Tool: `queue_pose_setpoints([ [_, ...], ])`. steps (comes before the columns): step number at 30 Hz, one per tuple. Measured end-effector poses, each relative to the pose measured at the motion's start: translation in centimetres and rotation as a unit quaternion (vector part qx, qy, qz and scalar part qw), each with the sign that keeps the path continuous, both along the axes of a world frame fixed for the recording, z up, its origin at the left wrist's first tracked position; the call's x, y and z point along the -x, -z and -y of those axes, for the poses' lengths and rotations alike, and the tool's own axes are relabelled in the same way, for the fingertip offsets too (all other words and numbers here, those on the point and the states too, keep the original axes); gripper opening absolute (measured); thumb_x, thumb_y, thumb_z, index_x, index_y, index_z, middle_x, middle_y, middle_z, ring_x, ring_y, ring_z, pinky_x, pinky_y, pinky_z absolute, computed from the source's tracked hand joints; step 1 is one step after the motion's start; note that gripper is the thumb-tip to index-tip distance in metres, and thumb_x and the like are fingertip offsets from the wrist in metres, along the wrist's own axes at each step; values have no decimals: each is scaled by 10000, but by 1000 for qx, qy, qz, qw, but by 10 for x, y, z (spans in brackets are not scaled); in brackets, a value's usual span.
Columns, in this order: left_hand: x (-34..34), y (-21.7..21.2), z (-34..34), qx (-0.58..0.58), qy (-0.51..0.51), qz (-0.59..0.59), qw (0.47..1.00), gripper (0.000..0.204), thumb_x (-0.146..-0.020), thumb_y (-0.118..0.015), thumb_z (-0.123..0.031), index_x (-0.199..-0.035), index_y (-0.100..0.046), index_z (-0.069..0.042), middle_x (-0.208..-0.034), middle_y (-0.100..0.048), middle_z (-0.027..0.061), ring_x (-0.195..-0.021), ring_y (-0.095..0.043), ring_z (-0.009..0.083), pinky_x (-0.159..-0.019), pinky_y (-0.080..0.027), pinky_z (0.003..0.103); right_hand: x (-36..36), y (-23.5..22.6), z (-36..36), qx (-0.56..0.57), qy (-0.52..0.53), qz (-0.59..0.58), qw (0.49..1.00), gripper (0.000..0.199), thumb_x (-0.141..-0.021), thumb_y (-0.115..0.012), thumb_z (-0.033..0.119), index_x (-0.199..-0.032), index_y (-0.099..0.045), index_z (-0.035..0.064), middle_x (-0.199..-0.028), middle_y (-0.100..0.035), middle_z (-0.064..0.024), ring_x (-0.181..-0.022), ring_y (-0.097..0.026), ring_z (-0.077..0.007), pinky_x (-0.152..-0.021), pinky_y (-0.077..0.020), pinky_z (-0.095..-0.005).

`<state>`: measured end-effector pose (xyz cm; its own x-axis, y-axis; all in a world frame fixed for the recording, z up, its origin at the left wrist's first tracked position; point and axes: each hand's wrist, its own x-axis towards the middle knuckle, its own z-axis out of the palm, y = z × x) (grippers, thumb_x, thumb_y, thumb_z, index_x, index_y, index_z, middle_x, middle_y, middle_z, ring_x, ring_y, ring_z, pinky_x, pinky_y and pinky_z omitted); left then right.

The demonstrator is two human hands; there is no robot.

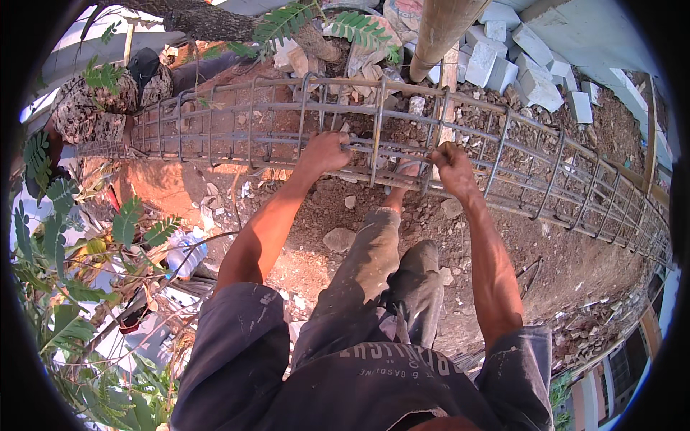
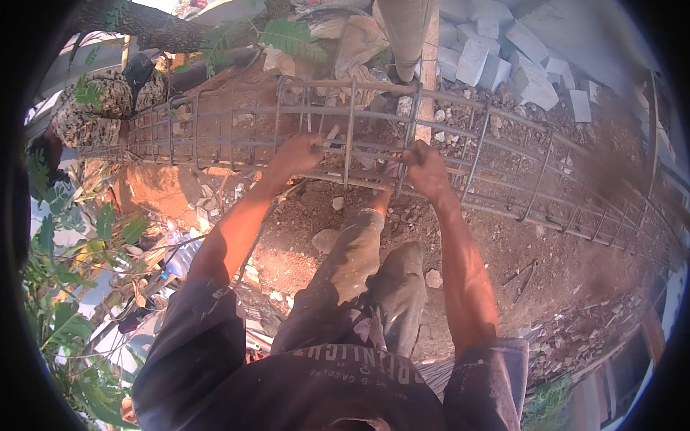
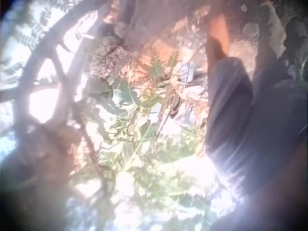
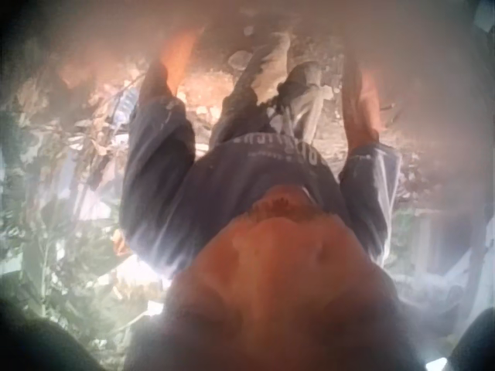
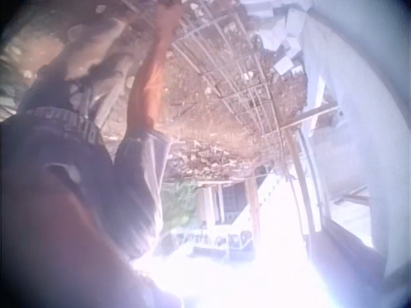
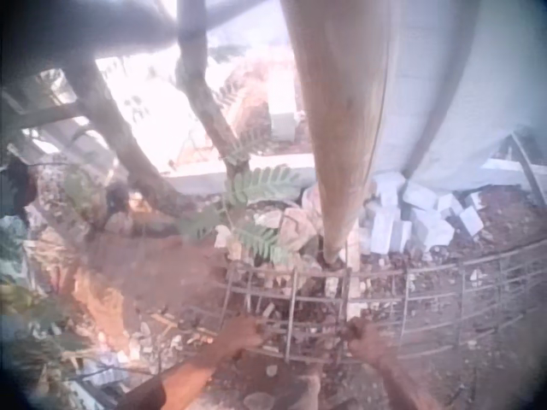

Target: The person assembles a rebar grid on the ground at a construction site. They position intersecting steel bars and secure them by tying wire at the joints using a hand tool.

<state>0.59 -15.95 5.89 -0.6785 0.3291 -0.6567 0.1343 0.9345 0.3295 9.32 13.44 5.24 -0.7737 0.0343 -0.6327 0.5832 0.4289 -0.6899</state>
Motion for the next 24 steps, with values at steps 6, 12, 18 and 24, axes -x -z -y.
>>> queue_pose_setpoints([
  [6,-1,-5,-19,-81,-4,40,996,415,-841,-554,-388,-1099,-689,-92,-1129,-652,197,-1069,-602,377,-970,-447,456,-1,-5,8,-3,25,-14,1000,182,-958,-555,176,-898,-578,5,-704,-507,-38,-658,-430,-150,-631,-405,-348],
  [12,17,-5,-41,-74,-57,188,978,540,-837,-601,-550,-1059,-727,-74,-1113,-664,229,-1104,-615,342,-941,-466,430,1,-10,5,-45,10,19,999,260,-923,-534,237,-965,-584,-15,-873,-647,-266,-891,-619,-438,-808,-467,-475],
  [18,-1,12,-36,-60,-48,108,991,549,-797,-672,-545,-1118,-713,-102,-1244,-597,249,-1192,-555,390,-991,-445,432,-14,-26,29,-154,136,-104,973,191,-892,-569,177,-893,-604,-10,-856,-651,-249,-856,-625,-423,-772,-472,-491],
  [24,-1,2,-45,-71,-64,107,990,498,-820,-655,-507,-1147,-693,-133,-1351,-487,295,-1229,-510,427,-1003,-436,452,-37,-28,38,-144,128,-172,966,174,-896,-583,153,-892,-600,-20,-805,-639,-206,-744,-617,-369,-685,-469,-447],
])
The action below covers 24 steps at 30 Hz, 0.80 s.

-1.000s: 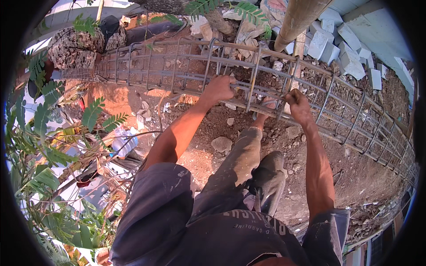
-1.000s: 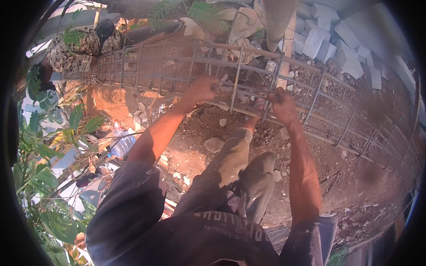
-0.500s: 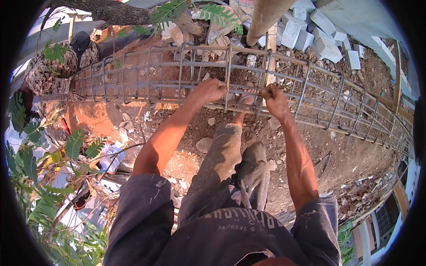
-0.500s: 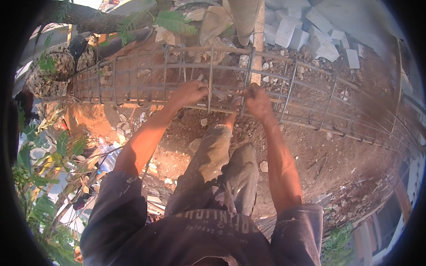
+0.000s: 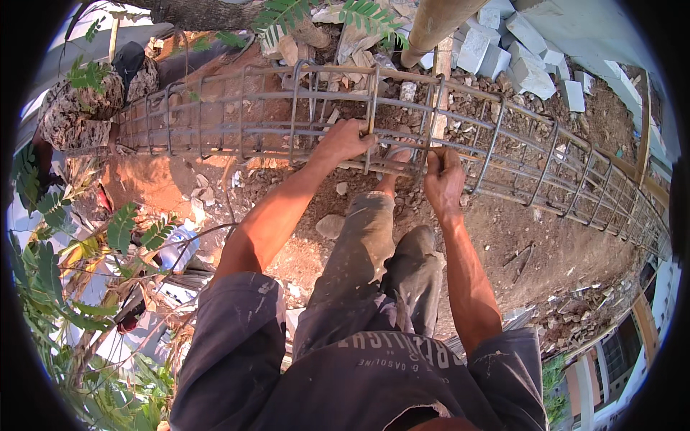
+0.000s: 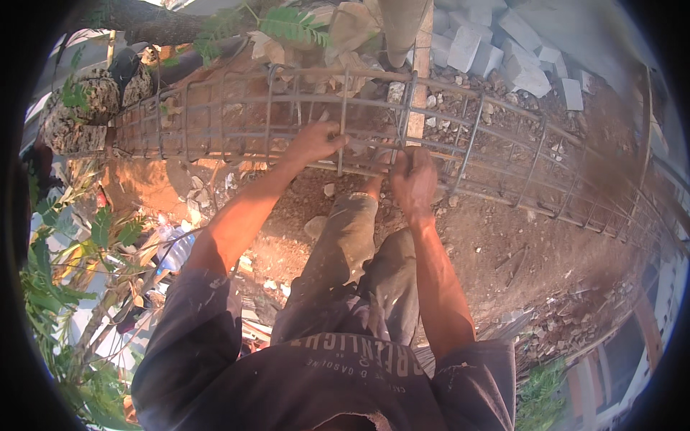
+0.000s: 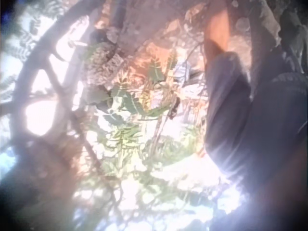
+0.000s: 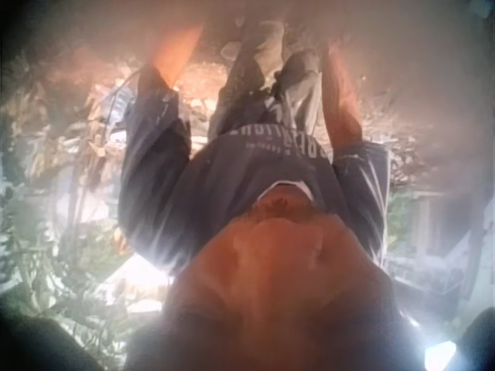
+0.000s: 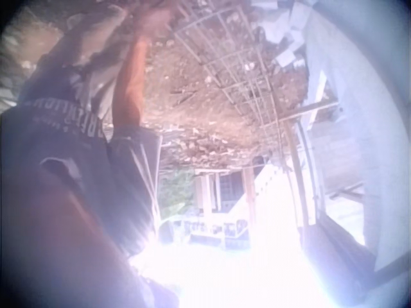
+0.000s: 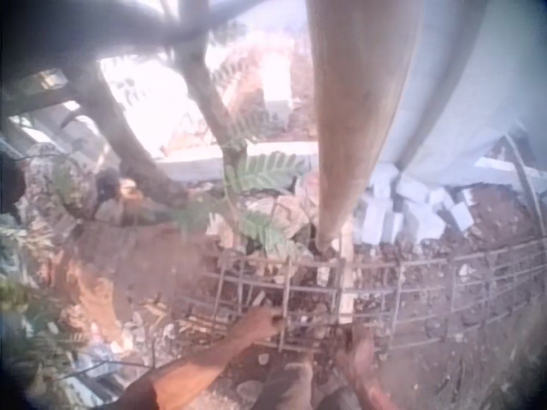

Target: The person assembles a rebar grid on the ground at a construction site. They position intersecting steel bars and secure them by tying wire at the joints using a hand tool.

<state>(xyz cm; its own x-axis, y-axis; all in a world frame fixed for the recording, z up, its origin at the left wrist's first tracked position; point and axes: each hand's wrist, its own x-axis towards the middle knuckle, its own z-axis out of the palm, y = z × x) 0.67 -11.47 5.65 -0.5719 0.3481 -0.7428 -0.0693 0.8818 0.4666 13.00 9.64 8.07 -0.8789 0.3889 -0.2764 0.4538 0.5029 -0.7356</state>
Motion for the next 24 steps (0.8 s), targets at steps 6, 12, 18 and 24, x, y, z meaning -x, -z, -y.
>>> queue_pose_setpoints([
  [6,-9,16,-3,37,-9,-45,998,541,-859,-590,-499,-1147,-646,-45,-1215,-542,305,-1117,-565,448,-961,-458,484,-33,15,62,287,84,145,943,250,-911,-612,236,-881,-627,-12,-696,-593,-145,-624,-540,-224,-626,-460,-373],
  [12,0,4,-23,43,62,-87,993,539,-947,-482,-398,-1188,-531,82,-874,-653,323,-839,-662,449,-773,-541,533,-62,70,117,93,-17,88,992,315,-883,-673,273,-907,-654,-40,-696,-634,-134,-606,-564,-187,-594,-466,-342],
  [18,-5,13,-2,0,63,-91,994,522,-967,-428,-293,-1161,-444,191,-827,-633,345,-798,-650,466,-750,-548,516,-36,43,133,22,-47,1,999,246,-821,-696,196,-915,-708,-32,-814,-667,-263,-755,-647,-404,-782,-515,-434],
  [24,8,27,17,-34,30,-20,999,491,-941,-517,-323,-1209,-507,88,-960,-639,312,-953,-633,427,-868,-491,498,-25,26,132,51,-51,44,996,246,-798,-718,202,-958,-725,15,-929,-657,-315,-920,-627,-457,-854,-498,-454],
])
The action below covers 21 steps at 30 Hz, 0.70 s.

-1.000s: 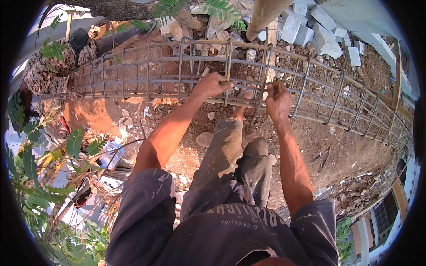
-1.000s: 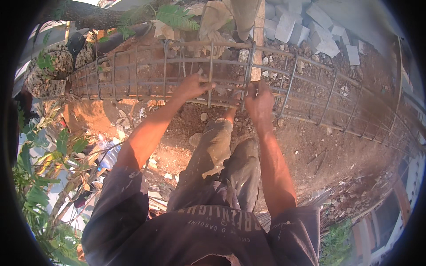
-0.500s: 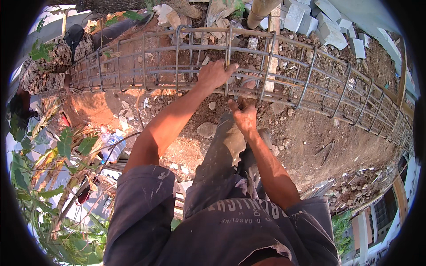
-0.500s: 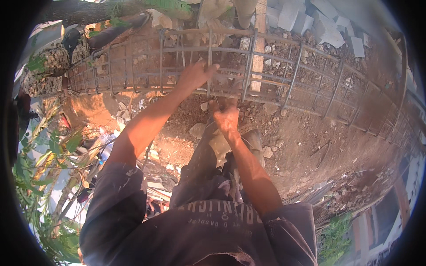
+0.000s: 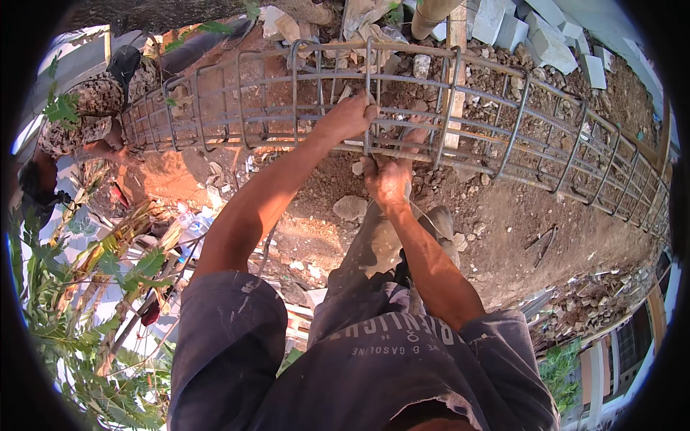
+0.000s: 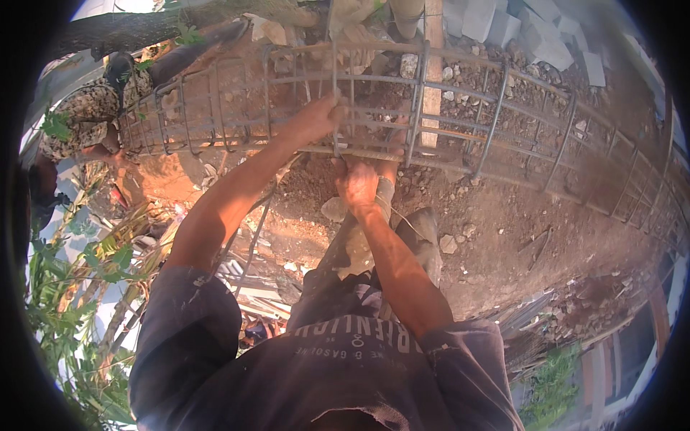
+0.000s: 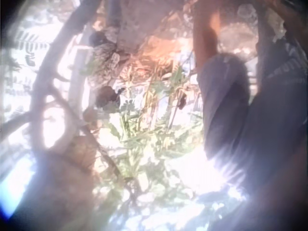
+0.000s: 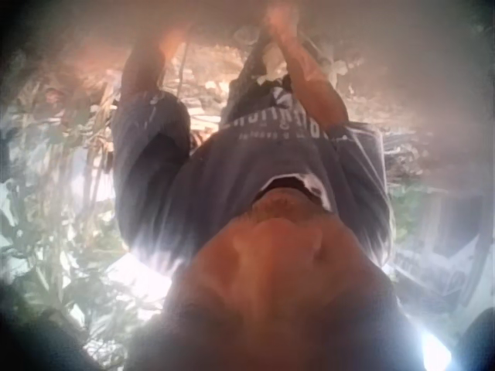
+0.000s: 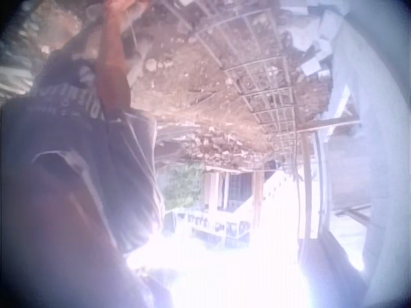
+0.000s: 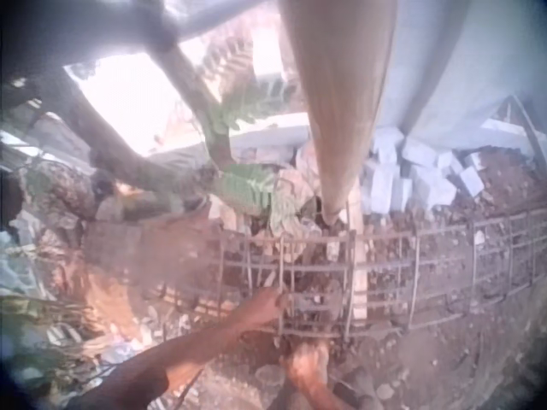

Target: The person assembles a rebar grid on the ground at a construction site. They position intersecting steel bars and secure them by tying wire at the joints using a hand tool.

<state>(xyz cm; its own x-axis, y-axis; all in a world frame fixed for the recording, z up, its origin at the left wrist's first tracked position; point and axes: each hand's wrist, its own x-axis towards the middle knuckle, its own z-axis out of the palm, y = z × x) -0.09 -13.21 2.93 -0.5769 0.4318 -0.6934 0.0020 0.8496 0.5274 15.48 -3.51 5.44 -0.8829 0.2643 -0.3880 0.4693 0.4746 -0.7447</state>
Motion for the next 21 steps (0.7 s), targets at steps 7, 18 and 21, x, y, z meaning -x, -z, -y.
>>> queue_pose_setpoints([
  [7,17,-11,-2,50,25,79,995,408,-879,-645,-389,-1064,-669,-27,-1060,-649,217,-997,-628,348,-872,-473,437,1,2,-21,104,-33,128,986,304,-883,-664,316,-991,-712,35,-930,-680,-216,-848,-662,-359,-772,-510,-424],
  [18,16,-16,3,13,15,44,999,439,-815,-726,-377,-1098,-684,-43,-1011,-693,201,-918,-669,322,-827,-498,431,6,-43,-86,21,-56,110,992,292,-873,-552,126,-1130,-688,102,-776,-679,-187,-653,-671,-252,-613,-504,-373],
  [21,16,-15,2,9,3,40,999,515,-790,-752,-379,-1165,-655,-39,-1051,-683,208,-953,-665,319,-847,-498,426,20,-11,-89,-3,-166,58,984,371,-877,-519,118,-1223,-640,61,-801,-693,-180,-625,-643,-216,-581,-493,-340],
])
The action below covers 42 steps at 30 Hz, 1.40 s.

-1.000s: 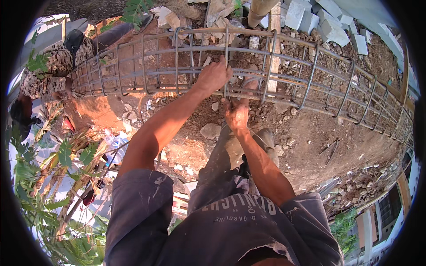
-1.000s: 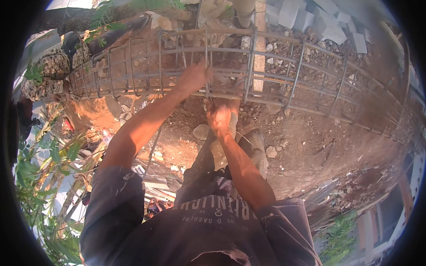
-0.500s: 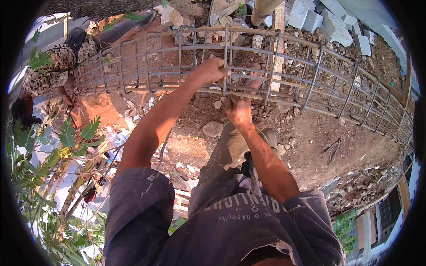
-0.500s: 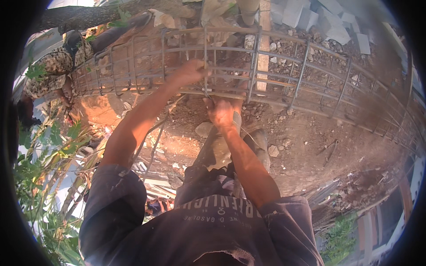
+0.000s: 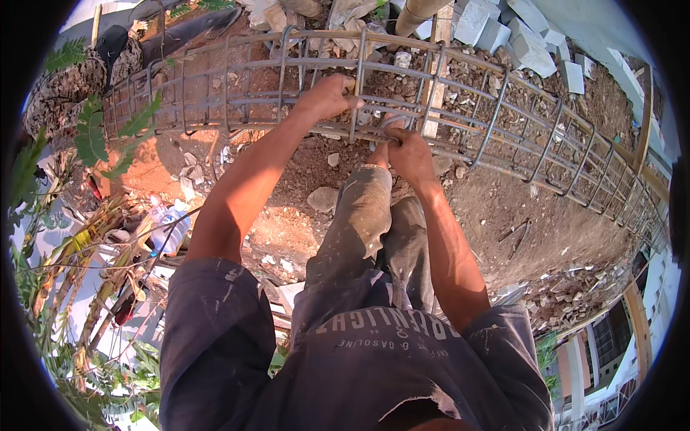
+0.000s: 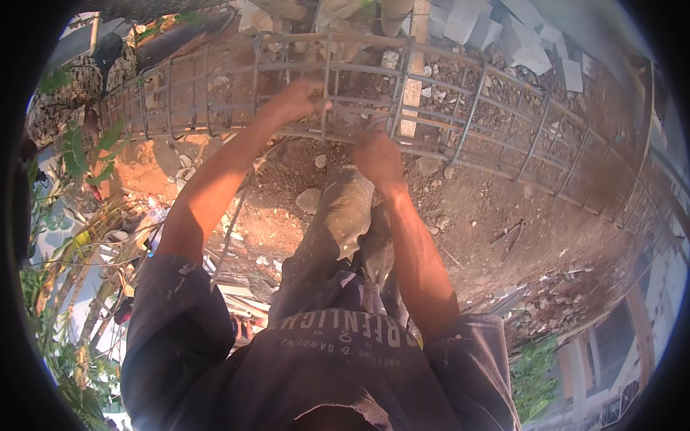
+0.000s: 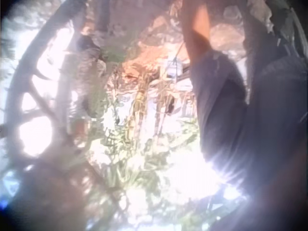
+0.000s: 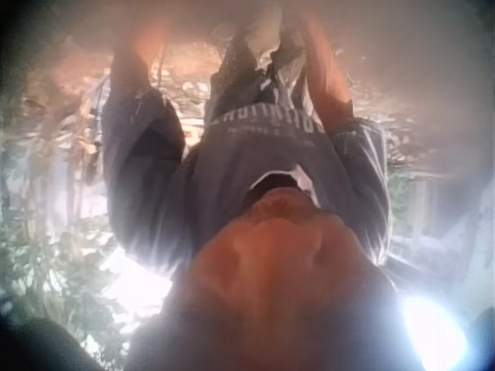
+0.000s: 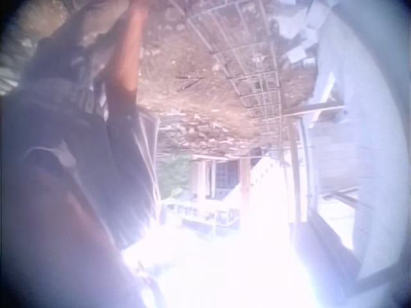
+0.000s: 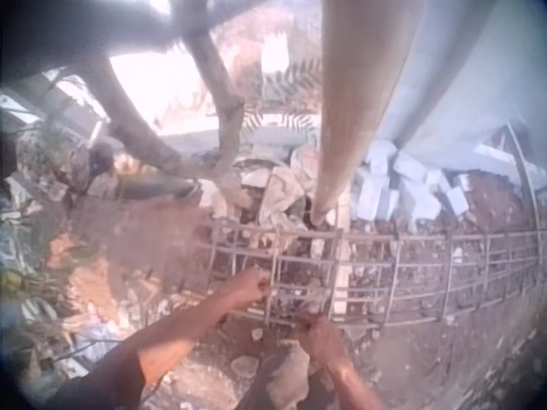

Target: The person assembles a rebar grid on the ground at a construction site. They position intersecting steel bars and secure them by tying wire at the joints using a hand tool.

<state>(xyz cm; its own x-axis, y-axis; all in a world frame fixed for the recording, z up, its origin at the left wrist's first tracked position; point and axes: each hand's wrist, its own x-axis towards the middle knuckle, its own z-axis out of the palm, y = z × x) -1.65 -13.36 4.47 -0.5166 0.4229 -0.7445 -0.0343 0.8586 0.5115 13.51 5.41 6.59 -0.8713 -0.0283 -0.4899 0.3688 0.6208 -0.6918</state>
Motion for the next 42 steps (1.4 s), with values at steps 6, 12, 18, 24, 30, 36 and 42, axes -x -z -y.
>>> queue_pose_setpoints([
  [6,-4,-2,-6,-24,-58,-89,994,675,-719,-816,-375,-1217,-596,24,-1076,-673,224,-1002,-653,312,-876,-493,416,24,26,47,368,392,235,810,360,-851,-540,12,-1198,-638,-1,-739,-589,-36,-504,-437,-96,-412,-348,-256],
  [12,0,15,3,4,-70,-45,997,642,-657,-858,-358,-1132,-648,19,-987,-703,188,-893,-681,274,-784,-518,374,38,28,45,379,392,289,787,367,-848,-554,-19,-1207,-623,7,-725,-585,-44,-503,-438,-97,-402,-330,-242],
  [18,12,2,2,-35,-104,90,990,620,-666,-847,-332,-1154,-650,-4,-1006,-695,203,-884,-664,304,-828,-493,389,43,37,48,356,424,293,780,324,-829,-601,-36,-1152,-623,-53,-722,-592,-54,-494,-449,-108,-407,-339,-257],
  [24,16,-25,-14,1,-222,118,968,656,-730,-807,-272,-1258,-553,25,-1194,-620,216,-1091,-609,292,-903,-482,398,55,30,44,311,441,342,769,147,-874,-569,-7,-1002,-635,-38,-693,-581,-59,-484,-456,-121,-399,-342,-266],
  [30,11,1,5,-44,-307,115,944,690,-738,-780,-203,-1317,-507,56,-1268,-580,218,-1110,-596,304,-929,-463,383,71,39,65,332,520,352,704,106,-931,-511,52,-858,-580,19,-595,-509,-54,-438,-417,-136,-386,-320,-275],
  [36,5,5,12,-109,-243,123,956,416,-774,-736,-140,-1150,-657,21,-1069,-692,148,-1018,-639,243,-887,-475,339,60,53,55,366,468,363,718,117,-923,-484,0,-818,-526,30,-697,-503,-46,-509,-415,-113,-398,-286,-251],
  [42,-2,-8,13,-110,-198,25,974,228,-808,-734,-161,-1008,-739,-50,-963,-731,109,-898,-670,205,-829,-491,323,63,46,54,423,467,343,697,93,-923,-515,8,-837,-552,17,-690,-485,-29,-512,-408,-100,-401,-278,-254],
])
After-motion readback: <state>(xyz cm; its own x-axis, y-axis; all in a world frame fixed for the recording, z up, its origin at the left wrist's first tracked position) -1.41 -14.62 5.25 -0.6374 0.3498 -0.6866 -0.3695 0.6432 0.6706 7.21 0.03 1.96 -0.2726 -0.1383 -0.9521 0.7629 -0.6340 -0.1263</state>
